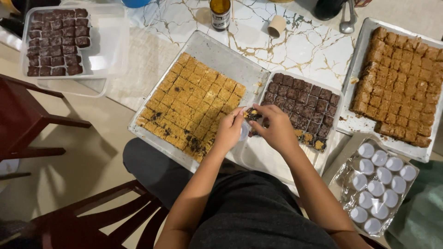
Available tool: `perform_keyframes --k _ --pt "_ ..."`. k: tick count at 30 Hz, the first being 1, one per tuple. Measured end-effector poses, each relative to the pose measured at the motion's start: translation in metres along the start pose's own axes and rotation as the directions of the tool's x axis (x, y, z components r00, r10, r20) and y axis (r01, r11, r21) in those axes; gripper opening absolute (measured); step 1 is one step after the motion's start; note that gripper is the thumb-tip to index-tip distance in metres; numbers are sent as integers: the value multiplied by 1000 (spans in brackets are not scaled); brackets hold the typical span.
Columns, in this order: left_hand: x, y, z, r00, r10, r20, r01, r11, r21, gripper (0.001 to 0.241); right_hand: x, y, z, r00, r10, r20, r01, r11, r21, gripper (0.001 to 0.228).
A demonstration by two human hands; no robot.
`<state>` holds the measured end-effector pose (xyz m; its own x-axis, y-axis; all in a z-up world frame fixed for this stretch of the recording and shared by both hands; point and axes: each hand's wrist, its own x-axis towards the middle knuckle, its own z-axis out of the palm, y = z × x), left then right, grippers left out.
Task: The person picks up pieces of cake from trays by hand and places them into individual plastic cupcake liners.
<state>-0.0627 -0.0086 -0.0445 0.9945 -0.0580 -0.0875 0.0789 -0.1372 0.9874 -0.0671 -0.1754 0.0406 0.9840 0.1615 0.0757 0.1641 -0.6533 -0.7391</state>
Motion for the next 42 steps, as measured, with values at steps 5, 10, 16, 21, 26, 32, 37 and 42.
perform_keyframes --k 5,10,16,21,26,32,37,42 --pt "-15 11 -8 965 -180 189 244 879 -410 35 -7 1 3 993 77 91 -81 996 37 67" --pt "-20 -39 -9 966 -171 195 242 867 -435 38 -15 0 4 988 66 139 -78 994 81 83" --pt "-27 -36 -18 986 -102 134 147 912 -383 41 -23 -8 4 986 98 135 -101 995 16 78" --pt "-37 0 -22 944 -179 279 302 809 -504 43 -28 -5 4 997 44 62 -49 995 85 74" --pt "-39 -4 -12 954 -147 262 262 834 -486 39 -35 6 6 999 31 29 -34 994 104 57" --pt "-36 -12 -5 951 -134 278 244 877 -413 42 -56 49 -6 994 112 3 -111 979 170 51" --pt "-35 -29 -15 922 -161 352 281 903 -325 43 -85 94 -6 913 401 80 -399 916 -38 46" --pt "-40 -13 -26 862 -397 315 479 842 -247 60 -95 99 15 965 262 -7 -260 952 -160 49"
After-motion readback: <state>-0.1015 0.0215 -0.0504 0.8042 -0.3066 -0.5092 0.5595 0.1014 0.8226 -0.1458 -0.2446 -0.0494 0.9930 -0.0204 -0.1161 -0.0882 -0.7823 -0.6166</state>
